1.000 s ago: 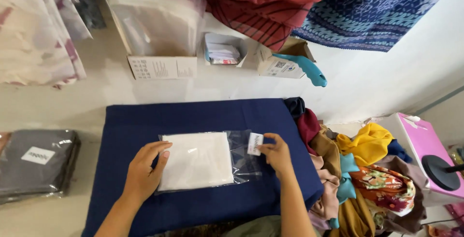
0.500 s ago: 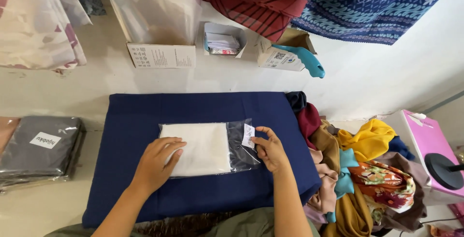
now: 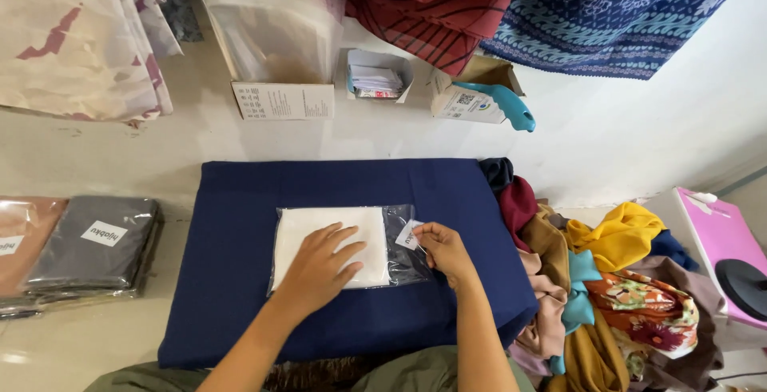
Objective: Cleaning fabric with a lint roller, folding it neatly, and placing it into a plastic sleeve for packaging.
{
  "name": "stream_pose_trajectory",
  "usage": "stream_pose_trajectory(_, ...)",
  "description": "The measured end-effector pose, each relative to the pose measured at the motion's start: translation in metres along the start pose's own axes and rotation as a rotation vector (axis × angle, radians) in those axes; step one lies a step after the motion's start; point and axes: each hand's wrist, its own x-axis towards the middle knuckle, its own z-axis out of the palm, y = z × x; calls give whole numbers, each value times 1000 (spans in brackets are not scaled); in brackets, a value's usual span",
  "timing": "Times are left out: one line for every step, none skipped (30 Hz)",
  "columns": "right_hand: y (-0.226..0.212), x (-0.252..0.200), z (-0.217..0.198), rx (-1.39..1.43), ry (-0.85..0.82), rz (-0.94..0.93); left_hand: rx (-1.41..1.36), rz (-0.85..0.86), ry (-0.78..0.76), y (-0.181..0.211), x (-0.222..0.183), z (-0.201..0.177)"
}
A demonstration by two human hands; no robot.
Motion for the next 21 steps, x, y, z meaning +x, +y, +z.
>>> stream_pose_trajectory(-5, -4, 1, -2, 0, -4, 0, 2, 4, 2, 1, 4)
stream_pose_trajectory(-10, -8, 2, 52, 19, 32, -4, 15, 27, 4, 3, 8)
stream_pose_trajectory(-16, -13, 2, 104, 38, 69, -11, 27, 50, 7, 4, 14)
stream_pose_trajectory(-19, -16, 3, 99, 39, 66, -13, 27, 56, 8, 4, 16)
stream_pose_trajectory(-22, -20, 4, 89, 16, 39, -18, 19, 50, 10, 4, 20)
stream_pose_trajectory(-25, -23, 4, 78, -8, 13, -23, 11, 44, 11, 4, 24)
stream_pose_trajectory(-28, -25, 8, 76, -8, 13, -25, 10, 46, 11, 3, 25)
stream_pose_trajectory(-31, -28, 10, 45, -15, 0, 1, 15, 31, 12, 3, 27)
stream_pose_trajectory(-32, -30, 16, 21, -23, -12, 30, 21, 11, 11, 2, 26)
stream_pose_trajectory(-28, -26, 15, 25, -25, -10, 32, 21, 7, 13, 4, 25)
stream_pose_trajectory(-23, -22, 16, 69, 17, -5, 8, -4, -19, 15, 4, 22)
stream_pose_trajectory(-17, -18, 16, 113, 59, 0, -16, -29, -45, 16, 5, 19)
stream_pose_trajectory(-20, -18, 15, 118, 60, 5, -14, -28, -53, 15, 5, 19)
stream_pose_trajectory(-23, -19, 15, 207, 28, 6, -16, -43, -75, 15, 5, 19)
stream_pose_trajectory(-28, -20, 12, 290, -3, 6, -21, -59, -92, 15, 5, 20)
stream_pose_trajectory(-26, -19, 13, 289, -1, 9, -24, -60, -95, 16, 4, 20)
stream_pose_trajectory(-24, -19, 13, 286, -14, 8, -5, -53, -80, 16, 4, 21)
stream_pose_trajectory(-23, -19, 14, 284, -27, 6, 14, -47, -65, 16, 3, 21)
stream_pose_trajectory(-21, -18, 15, 281, -27, 9, 11, -50, -65, 16, 2, 22)
stream_pose_trajectory(-19, -18, 15, 202, -47, 15, 19, -46, -64, 16, 2, 23)
stream_pose_trajectory(-18, -17, 17, 125, -66, 19, 30, -40, -63, 15, 2, 23)
